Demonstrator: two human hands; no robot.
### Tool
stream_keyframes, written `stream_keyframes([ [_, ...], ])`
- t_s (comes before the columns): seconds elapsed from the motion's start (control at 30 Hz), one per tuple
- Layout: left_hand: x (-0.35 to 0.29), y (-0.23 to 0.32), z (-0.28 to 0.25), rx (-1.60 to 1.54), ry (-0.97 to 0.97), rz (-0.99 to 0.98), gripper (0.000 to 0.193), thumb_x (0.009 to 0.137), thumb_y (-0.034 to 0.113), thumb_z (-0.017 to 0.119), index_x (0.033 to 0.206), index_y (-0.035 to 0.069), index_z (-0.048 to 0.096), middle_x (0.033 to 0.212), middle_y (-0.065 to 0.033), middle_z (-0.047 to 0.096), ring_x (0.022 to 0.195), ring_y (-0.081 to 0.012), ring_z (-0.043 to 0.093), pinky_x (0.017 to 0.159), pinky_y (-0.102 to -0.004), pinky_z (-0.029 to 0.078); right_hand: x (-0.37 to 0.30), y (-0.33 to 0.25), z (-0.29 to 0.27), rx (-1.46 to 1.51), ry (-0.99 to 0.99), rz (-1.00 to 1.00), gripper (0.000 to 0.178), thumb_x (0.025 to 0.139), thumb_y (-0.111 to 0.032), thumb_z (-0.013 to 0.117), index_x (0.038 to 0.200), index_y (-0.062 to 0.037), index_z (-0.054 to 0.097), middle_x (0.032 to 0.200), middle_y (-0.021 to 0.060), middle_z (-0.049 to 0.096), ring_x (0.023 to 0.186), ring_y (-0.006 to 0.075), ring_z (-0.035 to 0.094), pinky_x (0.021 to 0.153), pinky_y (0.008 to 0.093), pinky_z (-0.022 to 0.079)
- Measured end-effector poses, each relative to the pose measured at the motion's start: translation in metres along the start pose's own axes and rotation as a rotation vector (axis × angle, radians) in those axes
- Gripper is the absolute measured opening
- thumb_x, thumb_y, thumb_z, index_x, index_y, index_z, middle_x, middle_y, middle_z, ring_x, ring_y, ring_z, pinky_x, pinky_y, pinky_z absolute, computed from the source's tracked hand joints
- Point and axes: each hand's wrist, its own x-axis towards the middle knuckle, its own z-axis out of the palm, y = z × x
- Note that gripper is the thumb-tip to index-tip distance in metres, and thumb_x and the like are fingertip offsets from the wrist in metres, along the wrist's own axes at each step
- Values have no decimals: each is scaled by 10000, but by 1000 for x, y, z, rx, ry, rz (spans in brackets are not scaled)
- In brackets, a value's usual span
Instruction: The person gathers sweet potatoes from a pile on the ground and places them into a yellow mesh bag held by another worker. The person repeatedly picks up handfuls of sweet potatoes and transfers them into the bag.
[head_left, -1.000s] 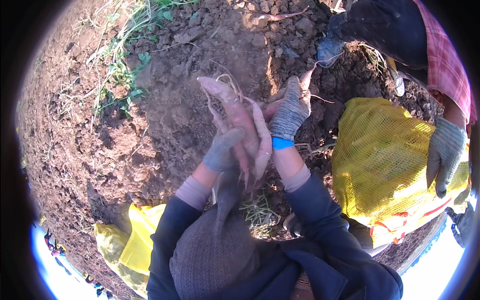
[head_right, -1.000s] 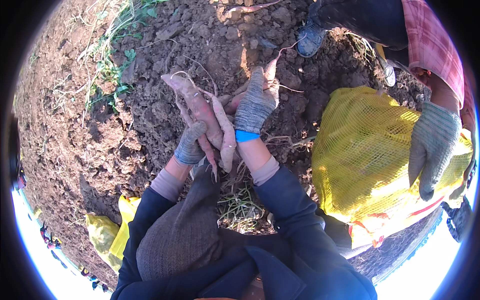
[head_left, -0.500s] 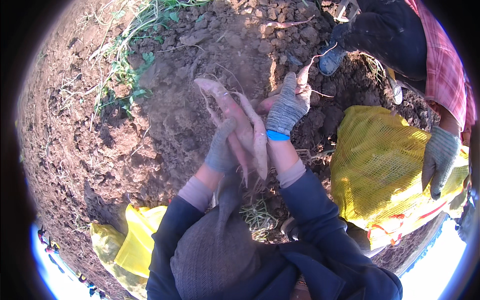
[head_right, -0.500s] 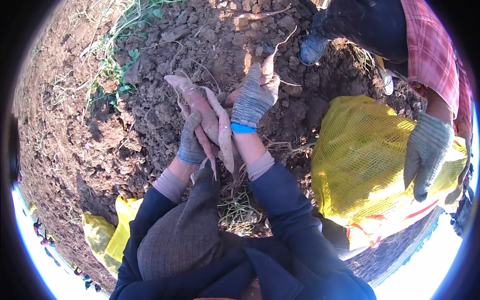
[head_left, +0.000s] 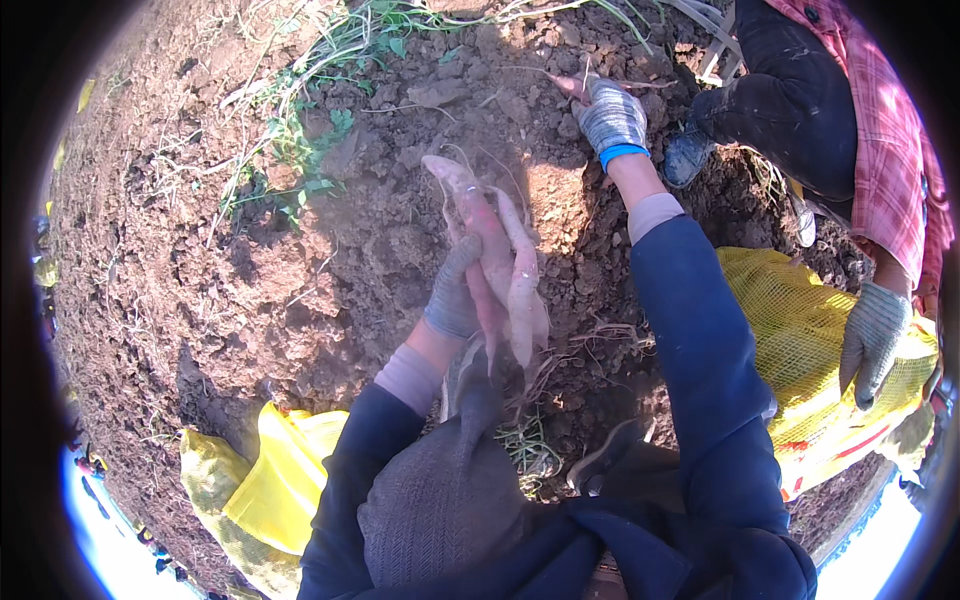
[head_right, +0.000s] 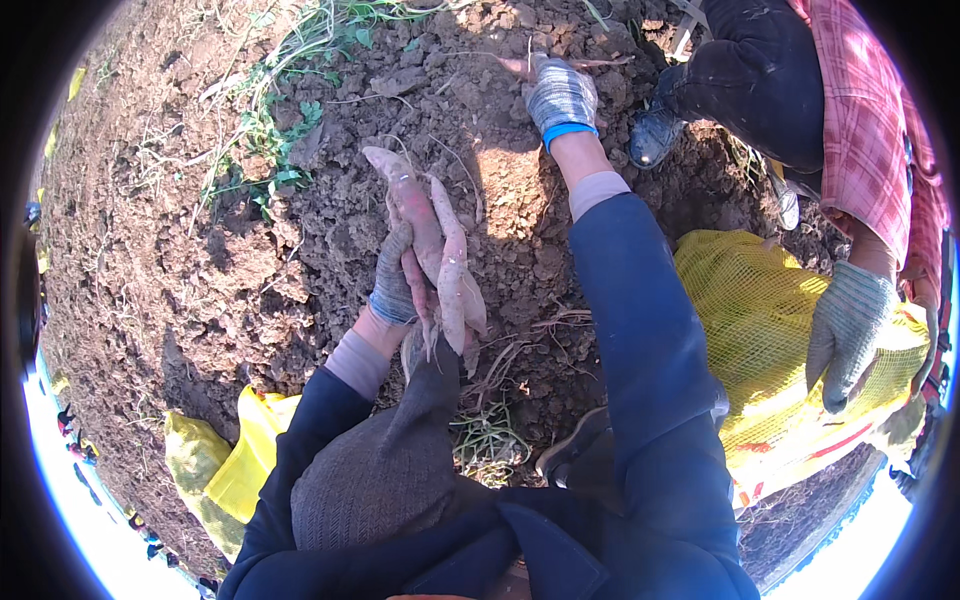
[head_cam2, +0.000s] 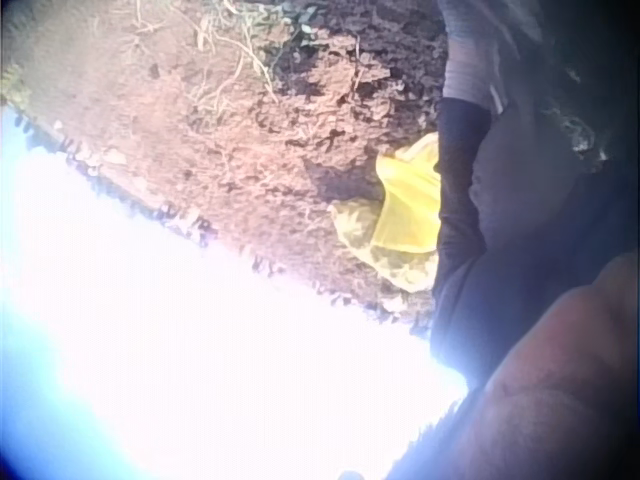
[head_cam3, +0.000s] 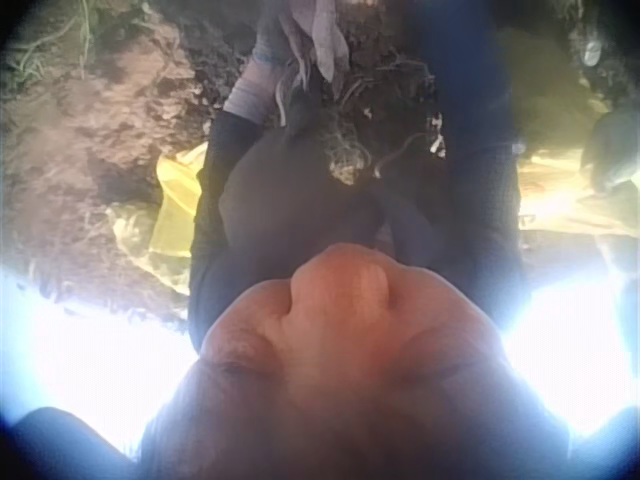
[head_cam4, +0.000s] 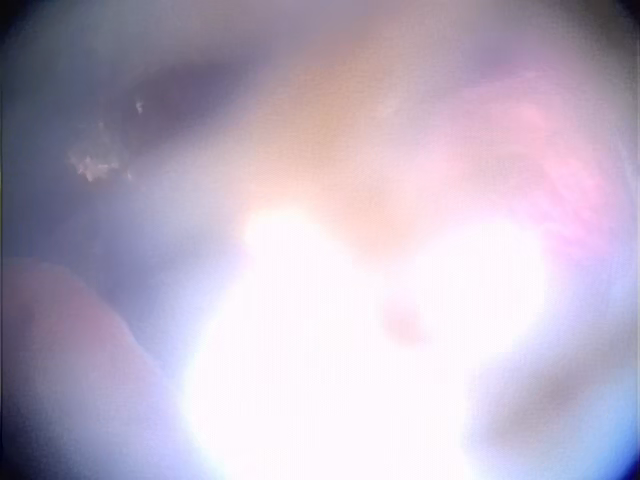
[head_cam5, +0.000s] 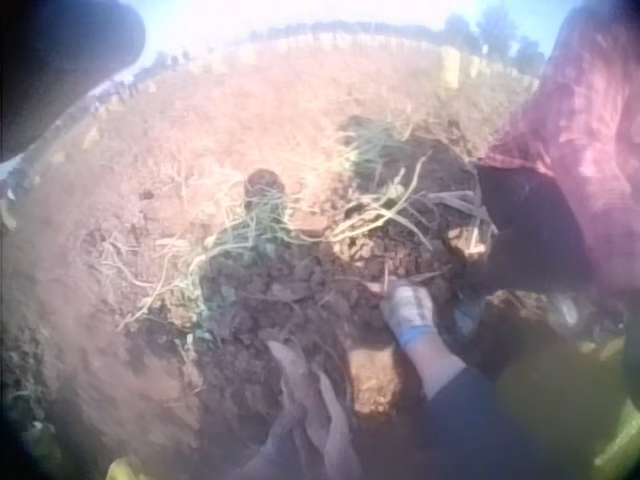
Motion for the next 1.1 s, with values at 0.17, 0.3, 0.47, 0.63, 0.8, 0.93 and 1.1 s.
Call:
stream_keyframes([
  [0.17,-14,3,-5,-55,-42,-49,728,875,454,689,1410,32,433,1252,-196,609,1096,-325,635,982,-441,529,-34,16,-13,268,254,72,266,885,-259,700,1113,-122,692,888,130,734,816,339,723,729,441,575],
  [0.3,-20,17,14,40,77,49,696,888,449,675,1398,35,445,1223,-174,624,1099,-318,628,980,-438,520,-98,24,-65,1250,156,247,322,940,-250,678,1196,-63,624,841,77,665,590,152,621,539,291,514],
  [0.47,-50,51,102,317,-125,181,661,902,477,647,1384,62,466,1212,-170,629,1051,-301,643,906,-413,551,-216,4,-168,1526,207,218,216,972,-197,628,1071,-5,620,768,79,679,600,126,618,531,265,502],
  [0.63,-104,42,225,396,-306,-100,740,910,547,628,1391,15,448,1112,-187,645,897,-321,681,739,-439,597,-324,-1,-263,1389,586,30,208,949,-145,644,1110,-14,652,988,99,689,956,165,645,857,300,492],
  [0.8,-128,-42,327,644,-569,-59,644,962,462,604,1370,-17,470,1162,-176,639,945,-293,670,759,-407,576,-397,60,-334,1562,733,-18,323,975,-236,593,1186,-2,668,1098,123,694,985,202,646,896,314,487],
  [0.93,-87,-138,394,857,-551,-378,573,980,462,569,1311,-3,518,1196,-161,640,903,-288,679,689,-399,565,-393,130,-355,1610,913,169,420,977,-343,601,1200,10,651,1002,133,705,866,210,671,713,340,536],
  [1.1,-69,-228,420,557,10,-263,455,1003,433,543,1269,64,551,1195,-110,605,912,-270,654,554,-319,488,-390,189,-339,1432,1024,855,443,989,-361,519,1281,-44,621,1180,186,636,993,293,663,824,394,544],
])
